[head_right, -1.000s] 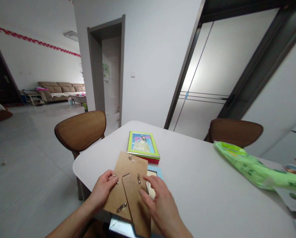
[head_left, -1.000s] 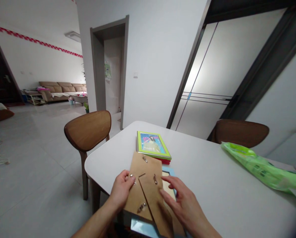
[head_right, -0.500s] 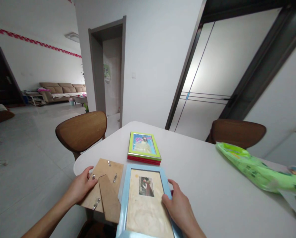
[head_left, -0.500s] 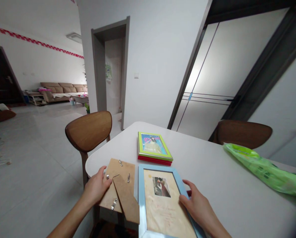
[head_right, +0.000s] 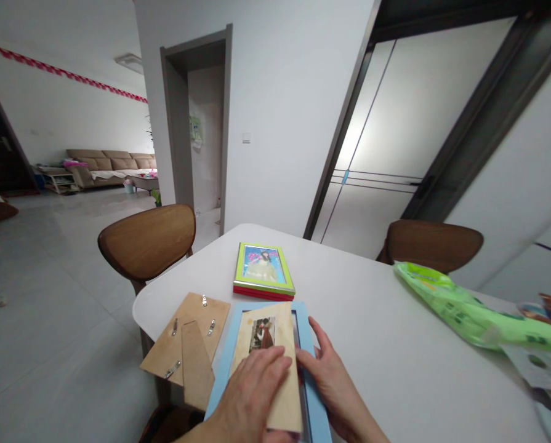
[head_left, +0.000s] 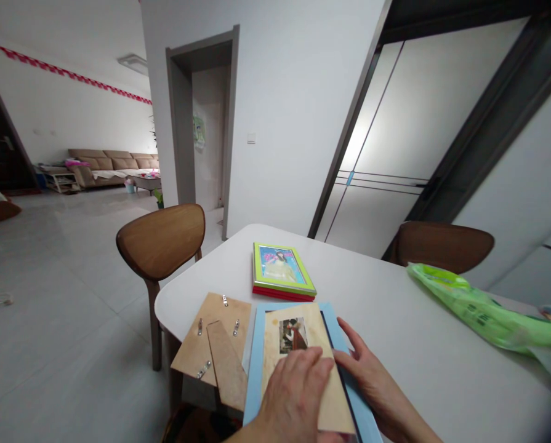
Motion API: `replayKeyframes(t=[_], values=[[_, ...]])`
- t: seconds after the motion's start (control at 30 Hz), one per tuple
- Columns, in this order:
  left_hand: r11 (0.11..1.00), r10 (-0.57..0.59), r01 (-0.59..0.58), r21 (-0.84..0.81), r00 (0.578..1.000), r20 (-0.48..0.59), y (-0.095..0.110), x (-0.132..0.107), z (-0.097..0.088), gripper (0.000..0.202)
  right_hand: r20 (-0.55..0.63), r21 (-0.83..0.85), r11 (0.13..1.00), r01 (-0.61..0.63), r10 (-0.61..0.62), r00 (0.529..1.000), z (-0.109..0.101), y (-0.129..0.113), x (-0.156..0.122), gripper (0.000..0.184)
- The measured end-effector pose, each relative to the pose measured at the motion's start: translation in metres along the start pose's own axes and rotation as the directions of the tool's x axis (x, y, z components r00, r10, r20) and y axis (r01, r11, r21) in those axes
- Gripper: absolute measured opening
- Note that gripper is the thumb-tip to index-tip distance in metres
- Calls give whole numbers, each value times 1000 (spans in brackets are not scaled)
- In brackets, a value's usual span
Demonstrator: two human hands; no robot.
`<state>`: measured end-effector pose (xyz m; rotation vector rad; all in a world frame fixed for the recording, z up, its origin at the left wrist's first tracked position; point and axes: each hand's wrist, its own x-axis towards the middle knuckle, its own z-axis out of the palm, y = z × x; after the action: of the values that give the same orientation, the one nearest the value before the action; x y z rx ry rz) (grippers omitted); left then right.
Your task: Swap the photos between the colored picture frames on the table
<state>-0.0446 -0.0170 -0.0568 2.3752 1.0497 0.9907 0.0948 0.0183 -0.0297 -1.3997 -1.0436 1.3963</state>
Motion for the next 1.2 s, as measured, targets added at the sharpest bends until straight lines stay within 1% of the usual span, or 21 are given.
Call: replayKeyframes(t=[0.07,0.1,0.13,0.17,0.23,0.27,0.3,0.33,0.43,0.53,0.63,0.73,0.8,0.83,0.9,0.93,0.97,1.0,1.07,1.13,1.2], values=[[999,20,-23,-32,996,-90,1,1,-8,64,-12,-123,991,45,-47,999,-5,6,7,74],[999,-12,6,-47,989,-149,0,-1,-16,61,-28,-204,977,65,-73,997,-10,10,12,72],[996,-77,67,-54,974,-213,-3,-3,-26,58,-49,-298,951,83,-102,994,-14,15,17,70],[987,-158,148,-56,948,-275,-8,-7,-36,54,-72,-395,914,96,-135,988,-19,21,23,67],[948,-307,314,-40,878,-368,-21,-17,-54,46,-118,-583,806,106,-212,970,-29,32,34,62],[927,-353,375,-22,851,-389,-29,-24,-61,44,-133,-666,740,100,-249,959,-32,37,38,60],[907,-386,421,4,834,-395,-37,-32,-66,43,-137,-732,675,92,-278,951,-35,42,42,59],[890,-408,454,33,829,-383,-45,-41,-69,41,-134,-782,617,81,-294,946,-37,45,44,57],[854,-439,501,143,840,-319,-65,-64,-69,36,-106,-873,484,60,-309,945,-38,49,46,53],[835,-410,485,260,863,-294,-75,-78,-64,34,-67,-918,391,69,-324,944,-35,49,44,51],[815,-370,462,349,879,-300,-77,-83,-60,35,-43,-941,330,75,-336,941,-33,49,44,47],[798,-361,464,385,879,-311,-78,-84,-59,37,-30,-949,306,82,-344,938,-34,51,45,44],[799,-362,462,386,881,-305,-79,-86,-59,37,-17,-946,306,103,-366,930,-35,51,45,44],[801,-364,460,382,882,-300,-79,-87,-59,37,-5,-944,304,127,-399,917,-35,51,45,43],[804,-363,457,380,884,-296,-78,-88,-60,37,30,-929,306,209,-501,865,-31,49,43,40],[806,-359,454,379,885,-296,-78,-88,-60,37,43,-910,325,259,-546,837,-26,47,41,39],[810,-355,449,377,887,-295,-77,-88,-60,37,48,-878,369,304,-566,823,-20,45,38,37],[815,-350,443,374,891,-290,-75,-88,-60,37,49,-830,440,343,-555,830,-12,43,35,37],[831,-341,421,363,902,-264,-71,-85,-59,37,59,-686,628,367,-454,889,8,41,30,39],[857,-325,382,346,922,-211,-65,-82,-57,39,88,-511,801,313,-313,946,28,43,28,46],[888,-295,324,328,946,-136,-59,-78,-53,48,135,-351,904,244,-209,969,47,45,28,56]])
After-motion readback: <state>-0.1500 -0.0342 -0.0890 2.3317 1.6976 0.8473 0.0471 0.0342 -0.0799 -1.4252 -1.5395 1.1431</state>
